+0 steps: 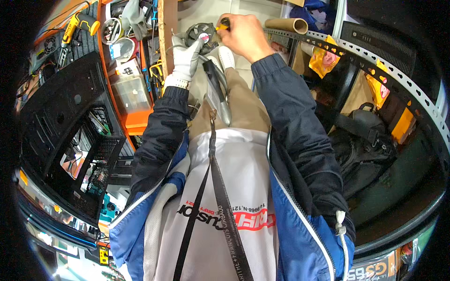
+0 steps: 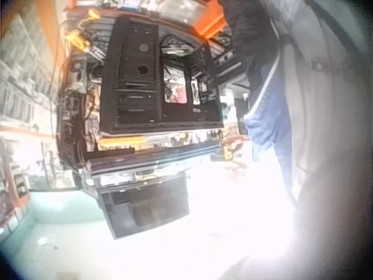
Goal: The person cleans and works on a computer cooling fan by holding it in a gloved hand, wiping the blades, and using a small brush to remove dust from the internal components.
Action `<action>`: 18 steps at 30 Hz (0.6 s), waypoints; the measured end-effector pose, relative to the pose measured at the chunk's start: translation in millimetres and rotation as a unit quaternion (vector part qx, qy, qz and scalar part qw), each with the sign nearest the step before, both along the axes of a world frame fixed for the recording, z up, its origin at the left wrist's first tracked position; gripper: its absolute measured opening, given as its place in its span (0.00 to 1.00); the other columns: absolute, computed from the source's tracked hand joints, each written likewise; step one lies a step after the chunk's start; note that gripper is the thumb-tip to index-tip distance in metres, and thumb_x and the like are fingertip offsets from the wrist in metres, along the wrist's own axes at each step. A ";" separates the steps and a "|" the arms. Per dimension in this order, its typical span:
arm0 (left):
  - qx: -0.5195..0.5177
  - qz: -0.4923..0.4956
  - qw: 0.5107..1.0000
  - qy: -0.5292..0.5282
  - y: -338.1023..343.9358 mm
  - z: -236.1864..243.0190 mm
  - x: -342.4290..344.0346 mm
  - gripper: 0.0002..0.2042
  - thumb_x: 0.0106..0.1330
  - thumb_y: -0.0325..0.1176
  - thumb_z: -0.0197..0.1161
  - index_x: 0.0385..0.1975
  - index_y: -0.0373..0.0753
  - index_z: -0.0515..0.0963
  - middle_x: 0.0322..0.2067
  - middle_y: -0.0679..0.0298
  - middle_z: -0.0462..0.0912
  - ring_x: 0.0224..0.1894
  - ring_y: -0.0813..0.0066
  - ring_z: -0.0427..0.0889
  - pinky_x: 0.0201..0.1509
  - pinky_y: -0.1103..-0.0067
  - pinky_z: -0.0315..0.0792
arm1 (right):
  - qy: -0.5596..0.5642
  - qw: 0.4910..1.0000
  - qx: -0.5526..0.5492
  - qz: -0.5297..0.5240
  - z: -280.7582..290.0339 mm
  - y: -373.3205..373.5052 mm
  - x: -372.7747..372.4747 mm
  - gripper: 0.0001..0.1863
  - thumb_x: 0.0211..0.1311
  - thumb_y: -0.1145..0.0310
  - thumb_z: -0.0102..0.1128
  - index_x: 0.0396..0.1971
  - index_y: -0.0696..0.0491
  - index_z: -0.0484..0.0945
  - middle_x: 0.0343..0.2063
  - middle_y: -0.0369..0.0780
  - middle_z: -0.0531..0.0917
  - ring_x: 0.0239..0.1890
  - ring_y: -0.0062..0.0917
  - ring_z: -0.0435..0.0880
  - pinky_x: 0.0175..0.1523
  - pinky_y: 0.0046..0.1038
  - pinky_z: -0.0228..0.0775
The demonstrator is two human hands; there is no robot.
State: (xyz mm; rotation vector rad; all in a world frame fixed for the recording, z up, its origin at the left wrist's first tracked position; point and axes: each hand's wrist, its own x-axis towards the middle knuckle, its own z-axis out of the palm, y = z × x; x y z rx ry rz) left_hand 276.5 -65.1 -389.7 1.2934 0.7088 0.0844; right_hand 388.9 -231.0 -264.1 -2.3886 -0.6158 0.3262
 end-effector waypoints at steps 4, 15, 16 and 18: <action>0.026 -0.003 0.999 -0.019 -3.7 -0.1 -1.3 0.28 0.62 0.22 0.78 0.58 0.34 0.67 0.49 0.53 0.82 0.49 0.68 0.85 0.54 0.72 0.84 | 0.144 0.988 -0.015 -0.051 -10.8 -4.5 -2.7 0.10 0.64 0.62 0.74 0.38 0.54 0.92 0.28 0.52 0.90 0.34 0.48 0.93 0.44 0.40 0.86; -0.028 0.057 0.996 -0.061 -6.4 5.3 -2.9 0.24 0.65 0.23 0.77 0.54 0.36 0.69 0.47 0.59 0.81 0.45 0.74 0.83 0.50 0.74 0.82 | 0.381 0.806 0.287 -0.351 -36.1 -10.1 -25.0 0.13 0.72 0.68 0.73 0.42 0.64 0.86 0.31 0.47 0.91 0.27 0.29 0.93 0.35 0.29 0.89; -0.053 0.080 0.994 -0.055 -7.0 5.7 -5.5 0.24 0.65 0.22 0.76 0.54 0.36 0.69 0.47 0.59 0.81 0.44 0.73 0.83 0.48 0.74 0.83 | 0.384 0.799 0.296 -0.356 -35.9 -12.3 -26.0 0.12 0.72 0.68 0.73 0.42 0.63 0.85 0.32 0.47 0.91 0.28 0.29 0.93 0.35 0.29 0.89; -0.055 0.058 0.994 -0.076 -7.7 4.3 -9.3 0.23 0.67 0.20 0.74 0.56 0.35 0.69 0.49 0.58 0.83 0.46 0.74 0.86 0.51 0.74 0.85 | 0.371 0.792 0.324 -0.361 -36.8 -19.0 -25.9 0.11 0.73 0.69 0.73 0.42 0.62 0.85 0.33 0.46 0.91 0.29 0.29 0.93 0.36 0.29 0.89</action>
